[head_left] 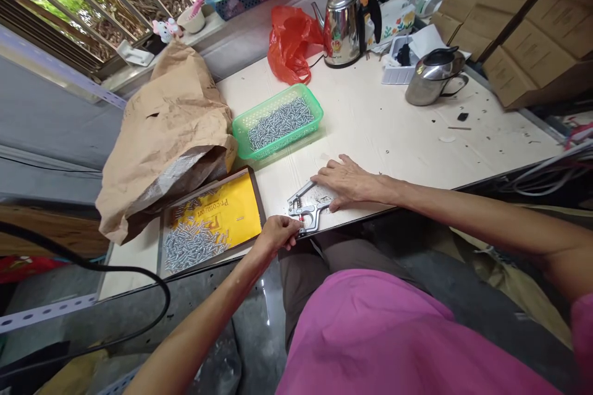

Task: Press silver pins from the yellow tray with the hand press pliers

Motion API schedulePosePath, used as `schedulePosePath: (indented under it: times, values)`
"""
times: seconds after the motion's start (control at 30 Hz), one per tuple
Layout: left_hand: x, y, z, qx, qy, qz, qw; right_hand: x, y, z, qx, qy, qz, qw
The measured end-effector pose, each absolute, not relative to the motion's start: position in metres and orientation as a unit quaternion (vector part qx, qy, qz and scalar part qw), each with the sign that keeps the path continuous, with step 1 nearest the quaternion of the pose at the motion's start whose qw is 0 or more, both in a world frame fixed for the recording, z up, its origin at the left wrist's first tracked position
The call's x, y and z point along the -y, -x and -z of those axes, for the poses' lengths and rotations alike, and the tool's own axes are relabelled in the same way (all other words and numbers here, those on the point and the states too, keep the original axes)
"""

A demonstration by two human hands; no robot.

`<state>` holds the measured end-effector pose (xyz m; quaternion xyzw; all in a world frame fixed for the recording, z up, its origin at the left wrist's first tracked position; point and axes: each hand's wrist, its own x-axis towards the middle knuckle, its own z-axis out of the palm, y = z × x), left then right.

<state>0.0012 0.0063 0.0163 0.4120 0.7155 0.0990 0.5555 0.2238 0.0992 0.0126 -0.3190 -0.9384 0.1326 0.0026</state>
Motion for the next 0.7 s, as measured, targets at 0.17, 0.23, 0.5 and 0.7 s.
schedulePosePath:
  times: [0.17, 0.23, 0.5, 0.7]
  values:
    - [-0.004, 0.0, -0.013, -0.725, -0.415, -0.098, 0.54, -0.093, -0.226, -0.015, 0.937, 0.325, -0.129, 0.014]
    - [-0.003, 0.0, -0.014, -0.735, -0.459, -0.07, 0.494, -0.091, -0.226, -0.016, 0.935, 0.328, -0.13, 0.019]
    - [-0.017, -0.029, -0.015, -0.561, -0.811, -0.103, 0.128, -0.087, -0.229, -0.013, 0.936, 0.32, -0.145, 0.023]
    - [-0.053, -0.049, -0.015, -0.51, -0.853, 0.012, 0.112, -0.087, -0.235, -0.016, 0.921, 0.365, -0.133, -0.026]
